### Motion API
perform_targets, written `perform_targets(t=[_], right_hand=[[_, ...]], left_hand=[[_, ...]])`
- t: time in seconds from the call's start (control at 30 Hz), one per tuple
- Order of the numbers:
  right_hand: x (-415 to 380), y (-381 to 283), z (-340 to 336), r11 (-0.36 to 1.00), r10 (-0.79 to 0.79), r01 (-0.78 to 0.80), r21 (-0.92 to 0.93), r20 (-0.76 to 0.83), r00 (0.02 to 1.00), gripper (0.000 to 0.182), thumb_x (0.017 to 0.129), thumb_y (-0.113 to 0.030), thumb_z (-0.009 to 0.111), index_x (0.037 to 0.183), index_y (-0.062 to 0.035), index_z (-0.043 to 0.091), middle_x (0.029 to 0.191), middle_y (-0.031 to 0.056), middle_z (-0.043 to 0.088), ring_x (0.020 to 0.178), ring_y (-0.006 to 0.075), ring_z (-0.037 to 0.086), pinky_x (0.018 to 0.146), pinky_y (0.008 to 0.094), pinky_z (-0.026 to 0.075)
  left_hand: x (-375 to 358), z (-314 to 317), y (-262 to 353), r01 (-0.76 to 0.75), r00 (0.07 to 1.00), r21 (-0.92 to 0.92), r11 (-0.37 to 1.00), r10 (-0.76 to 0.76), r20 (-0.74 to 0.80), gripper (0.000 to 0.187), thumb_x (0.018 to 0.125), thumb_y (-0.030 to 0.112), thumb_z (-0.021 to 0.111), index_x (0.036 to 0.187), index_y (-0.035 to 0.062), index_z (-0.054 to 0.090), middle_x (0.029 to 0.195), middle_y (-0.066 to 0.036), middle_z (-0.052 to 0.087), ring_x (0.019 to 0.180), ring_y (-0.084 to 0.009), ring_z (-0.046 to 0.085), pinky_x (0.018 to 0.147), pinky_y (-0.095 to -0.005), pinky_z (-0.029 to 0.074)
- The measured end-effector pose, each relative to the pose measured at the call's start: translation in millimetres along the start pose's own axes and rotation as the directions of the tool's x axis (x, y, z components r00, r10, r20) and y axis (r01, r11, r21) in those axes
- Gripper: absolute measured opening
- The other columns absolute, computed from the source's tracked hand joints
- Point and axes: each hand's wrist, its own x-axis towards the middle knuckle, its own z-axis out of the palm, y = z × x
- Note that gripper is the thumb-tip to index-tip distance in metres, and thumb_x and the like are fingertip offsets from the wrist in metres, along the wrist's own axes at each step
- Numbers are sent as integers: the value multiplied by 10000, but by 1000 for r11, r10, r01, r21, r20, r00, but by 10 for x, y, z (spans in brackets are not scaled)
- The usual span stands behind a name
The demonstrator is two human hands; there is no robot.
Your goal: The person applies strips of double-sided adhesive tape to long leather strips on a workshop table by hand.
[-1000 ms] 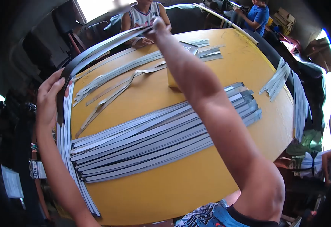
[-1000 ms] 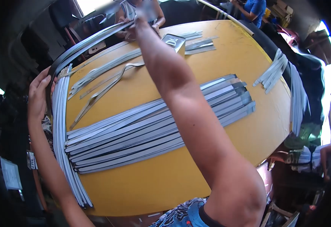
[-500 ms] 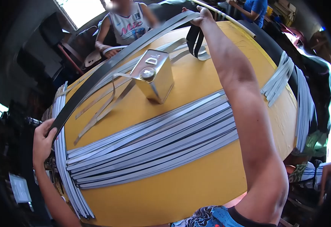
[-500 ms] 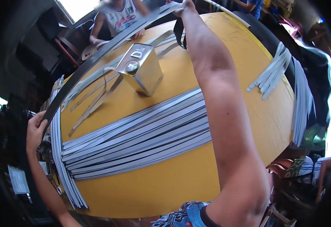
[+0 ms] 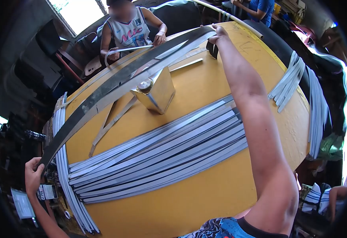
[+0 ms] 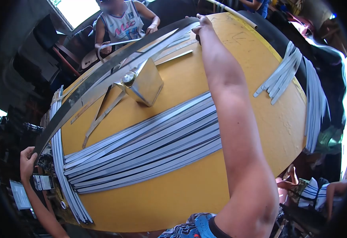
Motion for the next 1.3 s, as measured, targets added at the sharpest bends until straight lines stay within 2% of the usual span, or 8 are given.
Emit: perform_targets(t=[0.27, 0.4, 0.5, 0.6, 0.7, 0.83, 1.1, 1.3], right_hand=[[277, -18, -472, 994, 34, -55, -99, -202, 979, 137, 965, -181, 559, 959, -57, 617, 981, 108, 659, 819, 237, 661, 719, 391, 580], [370, -91, -662, 919, -69, -65, -390, -320, 945, 146, 967, -205, 567, 998, -69, 612, 1016, 104, 662, 860, 253, 667, 734, 386, 571], [796, -240, -930, 969, -4, -65, -238, -280, 960, 262, 956, -282, 598, 1091, -58, 577, 1072, 140, 673, 896, 267, 691, 768, 448, 579], [175, -282, -595, 928, -225, 57, -368, -432, 873, 171, 963, -210, 582, 1054, -66, 589, 1073, 103, 649, 854, 203, 664, 652, 315, 555], [136, -484, -652, 953, -221, 165, -255, -213, 952, 176, 971, -198, 556, 1043, -41, 586, 1077, 111, 659, 861, 217, 671, 690, 354, 577], [200, -897, -798, 989, -93, 84, -118, -78, 993, 193, 985, -197, 494, 1035, -34, 586, 972, 121, 685, 812, 247, 693, 700, 373, 598], [-154, -1341, -946, 948, -300, 291, -127, -53, 953, 252, 962, -39, 448, 1202, 37, 467, 1121, 233, 623, 961, 330, 667, 911, 466, 556], [-186, -1642, -1329, 968, -223, 224, -113, 21, 975, 335, 967, -19, 402, 1292, 50, 365, 1146, 286, 582, 963, 378, 654, 902, 471, 561]], left_hand=[[-92, -122, -410, 15, 997, 57, 998, -19, 77, 175, 870, -33, 584, 1041, -56, 611, 878, -55, 646, 794, -110, 618, 748, -263, 503], [-73, -122, -351, 151, 969, 55, 987, -158, 187, 231, 865, -37, 586, 1093, -63, 564, 958, -82, 636, 877, -127, 621, 819, -279, 497], [-22, -173, -557, 146, 973, 47, 988, -152, 175, 260, 864, -40, 587, 1119, -57, 542, 984, -84, 622, 895, -123, 615, 823, -276, 494], [-10, -174, -609, 123, 981, 34, 992, -126, 147, 257, 863, -41, 587, 1117, -51, 548, 972, -77, 620, 884, -116, 612, 816, -267, 491], [-14, -144, -513, 168, 959, 42, 985, -173, 226, 252, 858, -47, 590, 1107, -48, 553, 962, -71, 623, 869, -109, 611, 808, -259, 488], [-52, -105, -512, 146, 973, 11, 989, -145, 181, 209, 850, -58, 590, 1058, -52, 576, 933, -65, 633, 843, -106, 615, 796, -253, 489], [-270, 72, -542, 88, 970, -1, 996, -86, 227, 166, 812, -85, 581, 971, -66, 625, 862, -57, 654, 812, -115, 635, 761, -260, 502], [-483, 112, -885, 126, 971, -33, 992, -116, 208, 177, 808, -72, 598, 981, -53, 626, 863, -67, 652, 821, -129, 641, 767, -266, 503]])
